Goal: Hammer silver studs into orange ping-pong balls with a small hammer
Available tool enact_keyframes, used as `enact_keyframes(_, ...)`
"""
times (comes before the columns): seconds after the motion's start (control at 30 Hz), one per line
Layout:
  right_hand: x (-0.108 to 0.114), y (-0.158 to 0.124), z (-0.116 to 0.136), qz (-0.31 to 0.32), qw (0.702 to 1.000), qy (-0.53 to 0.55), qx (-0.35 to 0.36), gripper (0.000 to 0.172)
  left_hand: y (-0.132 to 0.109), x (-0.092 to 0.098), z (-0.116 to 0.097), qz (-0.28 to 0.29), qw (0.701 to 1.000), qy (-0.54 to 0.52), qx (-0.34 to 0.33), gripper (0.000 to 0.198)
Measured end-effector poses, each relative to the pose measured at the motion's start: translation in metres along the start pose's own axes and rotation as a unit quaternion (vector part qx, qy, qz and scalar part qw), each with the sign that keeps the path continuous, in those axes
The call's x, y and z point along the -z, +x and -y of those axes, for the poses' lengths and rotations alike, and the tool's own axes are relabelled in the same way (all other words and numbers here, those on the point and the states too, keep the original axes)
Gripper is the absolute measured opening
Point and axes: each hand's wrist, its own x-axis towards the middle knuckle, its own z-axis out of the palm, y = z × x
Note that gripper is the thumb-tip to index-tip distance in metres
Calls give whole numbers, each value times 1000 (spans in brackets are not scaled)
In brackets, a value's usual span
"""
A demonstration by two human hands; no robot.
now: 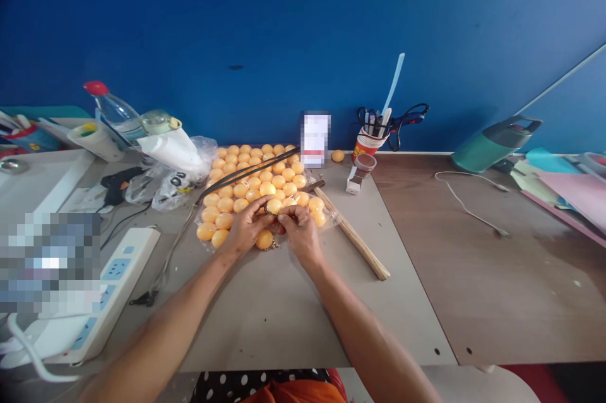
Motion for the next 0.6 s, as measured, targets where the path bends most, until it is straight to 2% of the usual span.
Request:
enact_keyframes(0.4, -4, 0, 2, -10, 1000, 12, 4, 13, 0, 0, 9, -12, 1000, 16, -17, 55)
enact_keyframes(0.6, -5, 0, 3, -21, 1000, 15, -1, 14, -1, -2, 5, -20, 999, 28, -16, 53)
